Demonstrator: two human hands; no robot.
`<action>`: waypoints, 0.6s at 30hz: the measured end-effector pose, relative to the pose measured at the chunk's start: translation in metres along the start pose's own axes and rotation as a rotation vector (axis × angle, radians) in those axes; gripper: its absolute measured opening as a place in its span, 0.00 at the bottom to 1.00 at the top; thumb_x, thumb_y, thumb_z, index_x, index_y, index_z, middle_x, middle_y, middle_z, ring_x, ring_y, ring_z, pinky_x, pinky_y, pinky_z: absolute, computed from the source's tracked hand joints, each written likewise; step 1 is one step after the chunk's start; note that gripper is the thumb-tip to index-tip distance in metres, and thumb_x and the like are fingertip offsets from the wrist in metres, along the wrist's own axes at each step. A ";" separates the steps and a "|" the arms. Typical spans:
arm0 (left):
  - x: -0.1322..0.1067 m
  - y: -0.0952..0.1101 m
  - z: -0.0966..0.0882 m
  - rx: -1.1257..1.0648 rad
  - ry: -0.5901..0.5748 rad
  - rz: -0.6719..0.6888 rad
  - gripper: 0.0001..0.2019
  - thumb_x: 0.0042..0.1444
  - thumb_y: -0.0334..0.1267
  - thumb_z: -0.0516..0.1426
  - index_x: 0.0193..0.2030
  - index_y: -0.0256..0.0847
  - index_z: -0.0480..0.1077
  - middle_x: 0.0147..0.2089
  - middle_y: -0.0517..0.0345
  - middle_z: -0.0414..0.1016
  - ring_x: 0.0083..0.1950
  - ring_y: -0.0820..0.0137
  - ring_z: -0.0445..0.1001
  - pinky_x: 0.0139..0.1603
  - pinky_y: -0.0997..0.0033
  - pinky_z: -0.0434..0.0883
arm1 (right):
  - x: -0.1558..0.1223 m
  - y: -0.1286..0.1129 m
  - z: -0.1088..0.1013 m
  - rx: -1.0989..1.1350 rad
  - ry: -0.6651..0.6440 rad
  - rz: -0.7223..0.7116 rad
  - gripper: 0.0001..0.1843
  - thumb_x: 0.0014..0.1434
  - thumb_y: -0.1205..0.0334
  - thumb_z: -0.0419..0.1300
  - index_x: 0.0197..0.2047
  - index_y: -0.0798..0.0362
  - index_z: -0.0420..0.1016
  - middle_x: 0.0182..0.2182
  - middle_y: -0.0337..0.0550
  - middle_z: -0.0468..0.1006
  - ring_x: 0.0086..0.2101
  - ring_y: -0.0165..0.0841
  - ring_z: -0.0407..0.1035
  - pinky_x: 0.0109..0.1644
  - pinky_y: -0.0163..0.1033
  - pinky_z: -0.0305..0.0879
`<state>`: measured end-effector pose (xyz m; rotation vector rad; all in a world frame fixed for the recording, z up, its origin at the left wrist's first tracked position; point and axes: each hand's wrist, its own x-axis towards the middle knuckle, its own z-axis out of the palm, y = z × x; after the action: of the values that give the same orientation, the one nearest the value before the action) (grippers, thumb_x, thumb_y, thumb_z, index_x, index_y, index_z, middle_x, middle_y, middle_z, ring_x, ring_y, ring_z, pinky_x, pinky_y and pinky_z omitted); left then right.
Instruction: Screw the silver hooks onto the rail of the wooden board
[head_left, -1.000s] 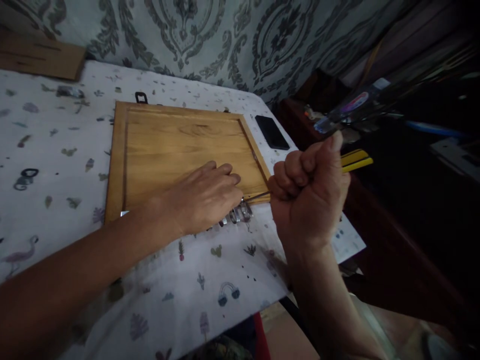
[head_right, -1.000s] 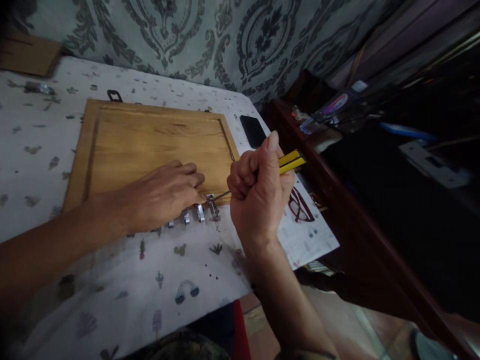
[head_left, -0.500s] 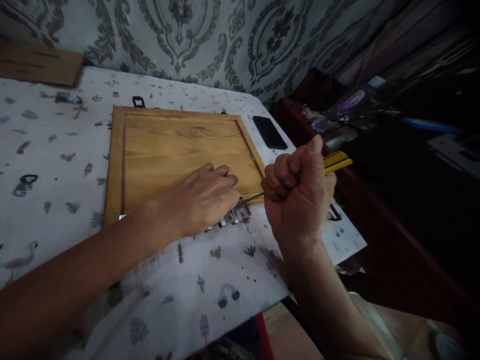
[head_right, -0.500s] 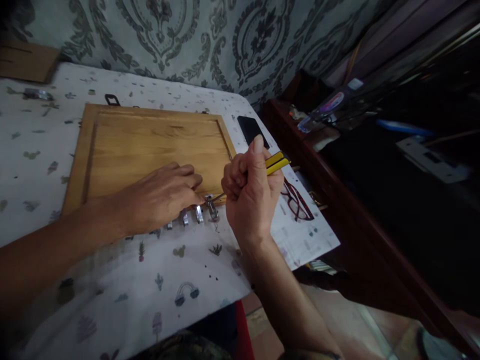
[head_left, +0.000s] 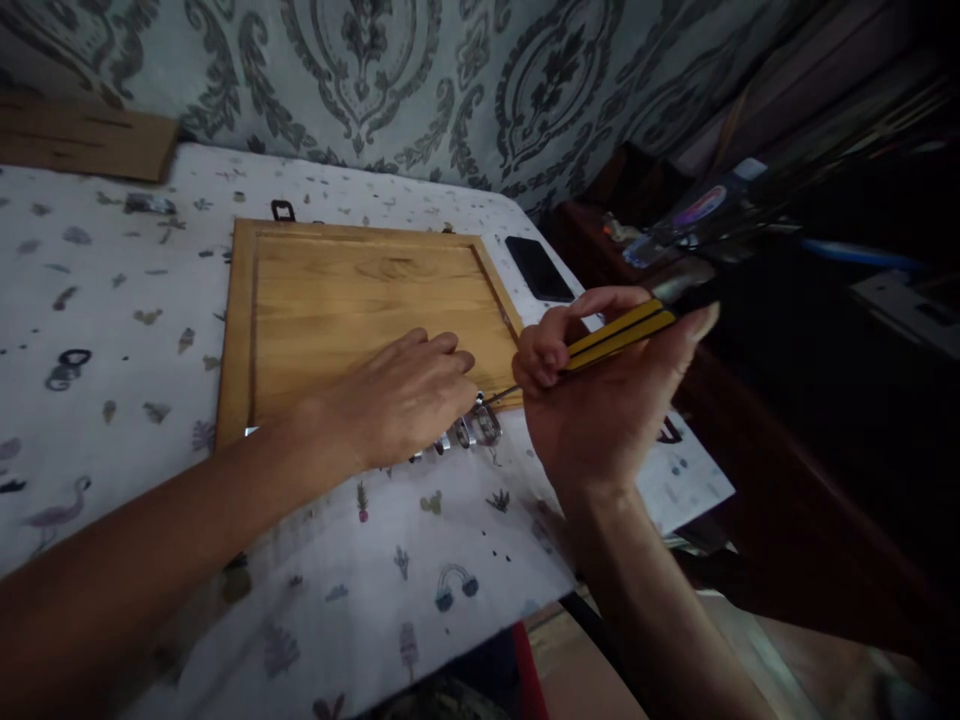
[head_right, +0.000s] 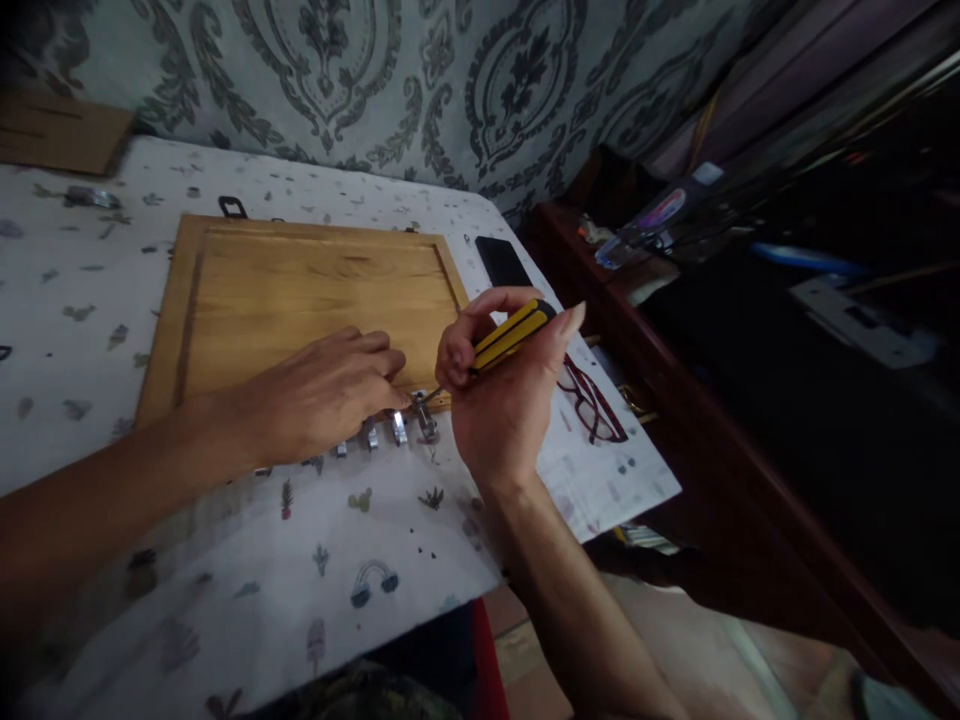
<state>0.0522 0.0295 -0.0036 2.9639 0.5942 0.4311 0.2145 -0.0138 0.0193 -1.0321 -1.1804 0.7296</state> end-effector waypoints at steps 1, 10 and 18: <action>0.000 0.000 0.000 0.006 -0.003 -0.003 0.10 0.65 0.29 0.57 0.33 0.40 0.76 0.35 0.54 0.73 0.42 0.63 0.66 0.39 0.62 0.57 | 0.000 0.002 0.000 0.000 -0.007 -0.004 0.24 0.67 0.32 0.43 0.35 0.43 0.60 0.21 0.34 0.53 0.20 0.33 0.52 0.22 0.39 0.54; 0.002 0.003 -0.006 -0.011 -0.057 -0.025 0.11 0.66 0.31 0.56 0.34 0.40 0.78 0.37 0.53 0.75 0.44 0.63 0.67 0.41 0.61 0.58 | -0.001 0.001 -0.008 -0.251 0.034 -0.245 0.19 0.66 0.41 0.57 0.32 0.46 0.73 0.35 0.44 0.75 0.39 0.39 0.73 0.46 0.47 0.70; 0.000 0.002 -0.003 -0.005 -0.027 -0.018 0.12 0.65 0.28 0.55 0.32 0.39 0.77 0.34 0.53 0.72 0.43 0.63 0.67 0.42 0.62 0.59 | 0.004 -0.014 -0.021 -0.139 0.039 -0.063 0.23 0.49 0.44 0.75 0.27 0.47 0.67 0.26 0.36 0.80 0.15 0.24 0.50 0.16 0.36 0.43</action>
<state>0.0525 0.0277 -0.0006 2.9520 0.6149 0.3897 0.2345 -0.0211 0.0323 -1.1144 -1.2372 0.5822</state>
